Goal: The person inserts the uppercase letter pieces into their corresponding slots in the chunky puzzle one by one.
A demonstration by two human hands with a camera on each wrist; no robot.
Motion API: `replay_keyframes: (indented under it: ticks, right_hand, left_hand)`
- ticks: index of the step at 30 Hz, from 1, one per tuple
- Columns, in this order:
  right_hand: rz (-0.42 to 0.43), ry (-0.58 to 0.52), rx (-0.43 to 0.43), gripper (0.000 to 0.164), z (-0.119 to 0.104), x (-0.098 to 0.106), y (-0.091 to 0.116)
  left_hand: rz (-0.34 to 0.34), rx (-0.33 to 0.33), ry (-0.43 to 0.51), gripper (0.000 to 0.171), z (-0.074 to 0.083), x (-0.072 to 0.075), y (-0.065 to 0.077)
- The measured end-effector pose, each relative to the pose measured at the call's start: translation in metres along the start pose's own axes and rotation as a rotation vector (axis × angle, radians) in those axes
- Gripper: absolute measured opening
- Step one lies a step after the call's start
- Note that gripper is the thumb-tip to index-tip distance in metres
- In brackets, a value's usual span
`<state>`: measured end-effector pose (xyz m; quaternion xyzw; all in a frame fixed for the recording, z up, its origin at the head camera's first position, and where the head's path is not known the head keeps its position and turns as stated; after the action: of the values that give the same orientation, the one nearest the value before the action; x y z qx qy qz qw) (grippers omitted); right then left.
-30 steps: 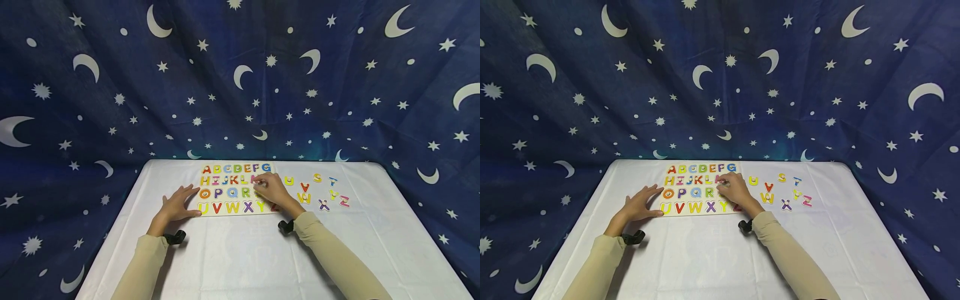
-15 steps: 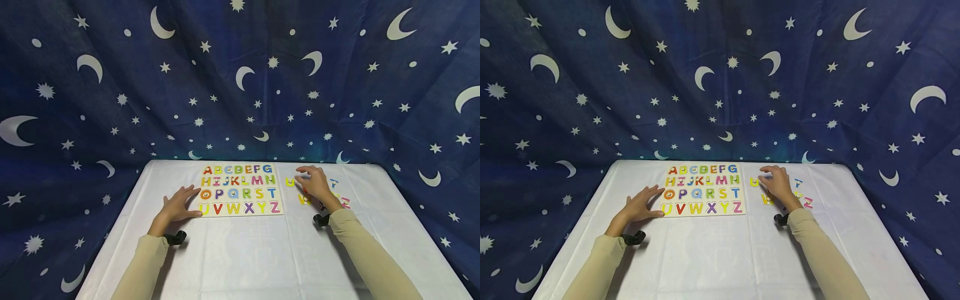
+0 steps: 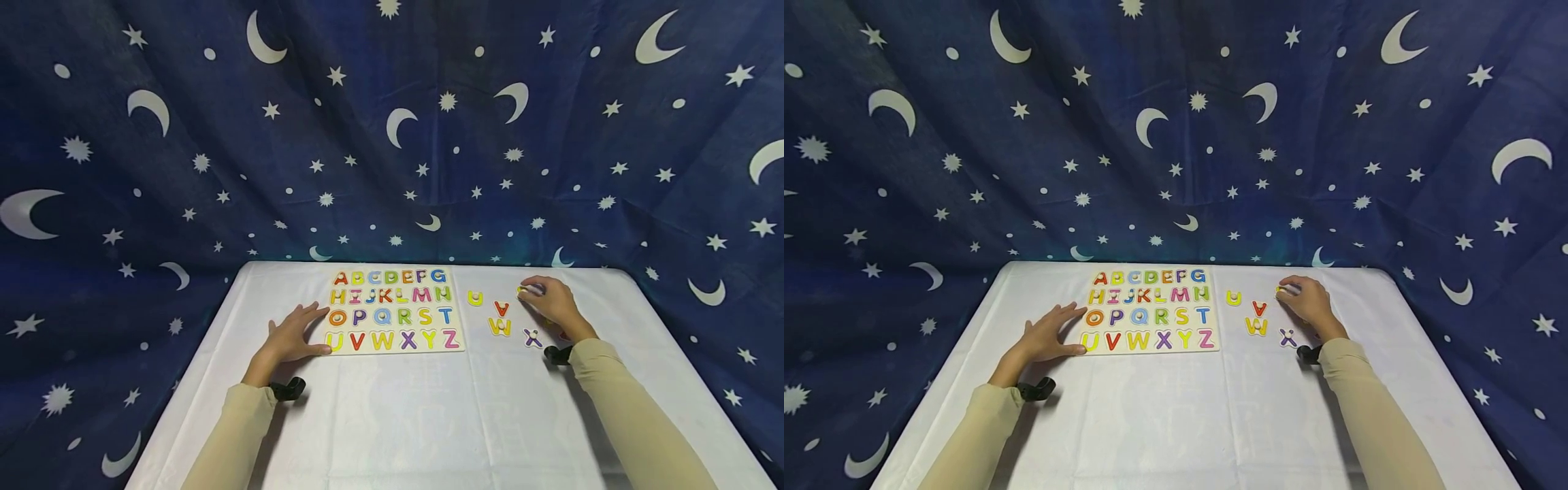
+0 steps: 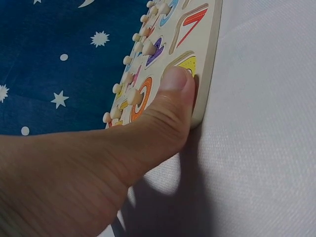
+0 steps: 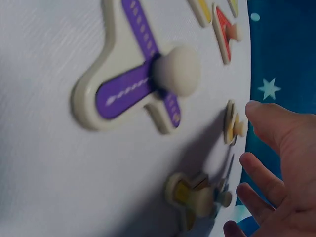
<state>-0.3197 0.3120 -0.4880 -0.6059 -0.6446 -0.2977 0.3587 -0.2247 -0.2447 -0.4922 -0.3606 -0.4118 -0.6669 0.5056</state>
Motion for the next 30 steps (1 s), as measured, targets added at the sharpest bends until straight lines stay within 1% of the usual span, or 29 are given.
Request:
replay_keyframes:
  ticks: [3, 6, 15, 30]
  right_hand:
    - [-0.013, -0.003, -0.029, 0.035, 0.0056, 0.0006, 0.0018]
    - [-0.006, -0.003, -0.043, 0.035, 0.0082, 0.0000, 0.0026]
    - [0.049, 0.043, -0.034, 0.029, 0.0102, -0.0029, -0.0001]
    - [0.075, 0.046, -0.040, 0.027, 0.0105, -0.0055, -0.0010]
  left_hand:
    - [0.001, -0.004, 0.001, 0.098, 0.0012, 0.0008, -0.0001]
    - [0.001, -0.004, 0.000, 0.098, 0.0017, 0.0014, 0.0001]
    - [0.001, 0.011, 0.004, 0.099, 0.0013, 0.0002, 0.0003]
    - [0.000, 0.006, 0.005, 0.098, 0.0032, 0.0004, 0.0003]
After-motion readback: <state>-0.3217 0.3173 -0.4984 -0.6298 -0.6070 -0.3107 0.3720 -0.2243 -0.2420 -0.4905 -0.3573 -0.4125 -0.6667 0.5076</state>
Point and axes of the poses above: each hand's wrist, its own y-axis away from the middle knuckle, its own x-axis out of the back of the hand, z = x × y, the point moved 4 cm from there along -y, towards the middle knuckle, and after that the axes turned 2 degrees about x, right-handed, at the moved point
